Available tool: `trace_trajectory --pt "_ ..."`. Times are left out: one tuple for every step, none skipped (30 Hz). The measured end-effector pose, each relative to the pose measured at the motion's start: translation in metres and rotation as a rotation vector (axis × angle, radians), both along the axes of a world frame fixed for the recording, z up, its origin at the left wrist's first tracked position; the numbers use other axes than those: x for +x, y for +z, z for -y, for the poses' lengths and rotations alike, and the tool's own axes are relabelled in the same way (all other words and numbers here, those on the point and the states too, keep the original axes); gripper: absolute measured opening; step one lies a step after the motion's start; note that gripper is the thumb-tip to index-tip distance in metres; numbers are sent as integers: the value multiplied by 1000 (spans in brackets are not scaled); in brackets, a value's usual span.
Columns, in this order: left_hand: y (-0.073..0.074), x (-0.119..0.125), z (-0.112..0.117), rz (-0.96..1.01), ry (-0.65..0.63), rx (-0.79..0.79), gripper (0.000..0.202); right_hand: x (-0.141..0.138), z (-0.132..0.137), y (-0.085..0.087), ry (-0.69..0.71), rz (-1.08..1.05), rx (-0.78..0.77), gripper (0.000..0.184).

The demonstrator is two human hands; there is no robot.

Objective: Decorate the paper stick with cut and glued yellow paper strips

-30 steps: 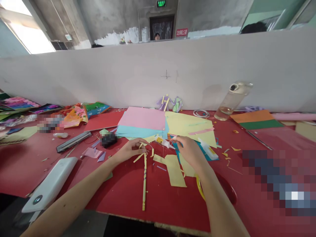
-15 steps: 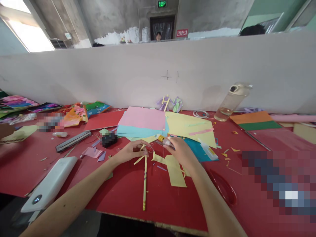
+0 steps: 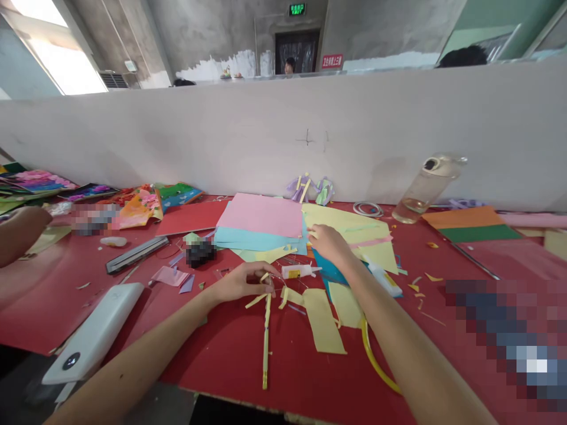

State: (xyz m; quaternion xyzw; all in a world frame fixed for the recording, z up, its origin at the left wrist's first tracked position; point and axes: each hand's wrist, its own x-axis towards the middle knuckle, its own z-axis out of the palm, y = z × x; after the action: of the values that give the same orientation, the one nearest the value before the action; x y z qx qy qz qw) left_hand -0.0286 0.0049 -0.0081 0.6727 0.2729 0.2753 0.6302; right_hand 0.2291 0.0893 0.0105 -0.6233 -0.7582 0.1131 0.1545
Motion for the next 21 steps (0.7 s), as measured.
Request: trace_trajectory --pt "0 1 1 2 -22 -5 37 -1 -17 -3 -14 24 4 32" --pt "0 2 1 5 -37 -10 37 -3 -34 -6 -40 47 10 35" --pt "-1 2 2 8 -47 -14 38 -5 -48 -10 -74 67 18 37" --pt "-1 2 2 10 -53 -13 38 -8 -61 -13 -115 86 25 37" --pt "-2 3 2 18 -51 -4 38 -10 -71 -16 -157 100 34 37" --pt "-2 3 2 22 -57 -2 37 -13 -79 -18 -196 111 42 36" --pt "-3 3 2 26 -53 0 37 -16 -85 -20 -227 120 50 36" --pt "-4 3 2 25 -47 8 37 -19 -89 -22 -246 126 60 36" --pt "-4 3 1 22 -40 13 37 -21 -91 -23 -253 131 69 36" --pt "-4 3 1 20 -33 16 37 -24 -92 -24 -250 135 78 35" --pt "-4 3 1 21 -30 15 38 -26 -93 -25 -242 139 85 35" --pt "-4 4 0 22 -30 8 38 -28 -93 -25 -234 142 90 35" --pt "-3 4 0 25 -32 -1 39 -30 -92 -26 -231 145 93 36" --pt "-2 4 0 28 -35 -11 39 -32 -92 -26 -235 147 94 36" --pt "-2 5 1 28 -36 -18 39 -34 -93 -27 -246 150 94 35" --pt "-1 5 1 23 -34 -22 40 -36 -93 -28 -263 152 93 35" --pt "0 5 1 18 -29 -23 40 -37 -94 -28 -283 154 91 34" --pt "0 5 1 17 -26 -23 41 -38 -96 -29 -303 154 89 33" --pt "0 6 2 20 -30 -27 42 -39 -97 -30 -319 152 87 33" --pt "0 6 2 28 -37 -34 42 -40 -98 -31 -331 146 86 32" --pt "0 6 2 36 -46 -40 42 -40 -100 -32 -337 137 86 32"
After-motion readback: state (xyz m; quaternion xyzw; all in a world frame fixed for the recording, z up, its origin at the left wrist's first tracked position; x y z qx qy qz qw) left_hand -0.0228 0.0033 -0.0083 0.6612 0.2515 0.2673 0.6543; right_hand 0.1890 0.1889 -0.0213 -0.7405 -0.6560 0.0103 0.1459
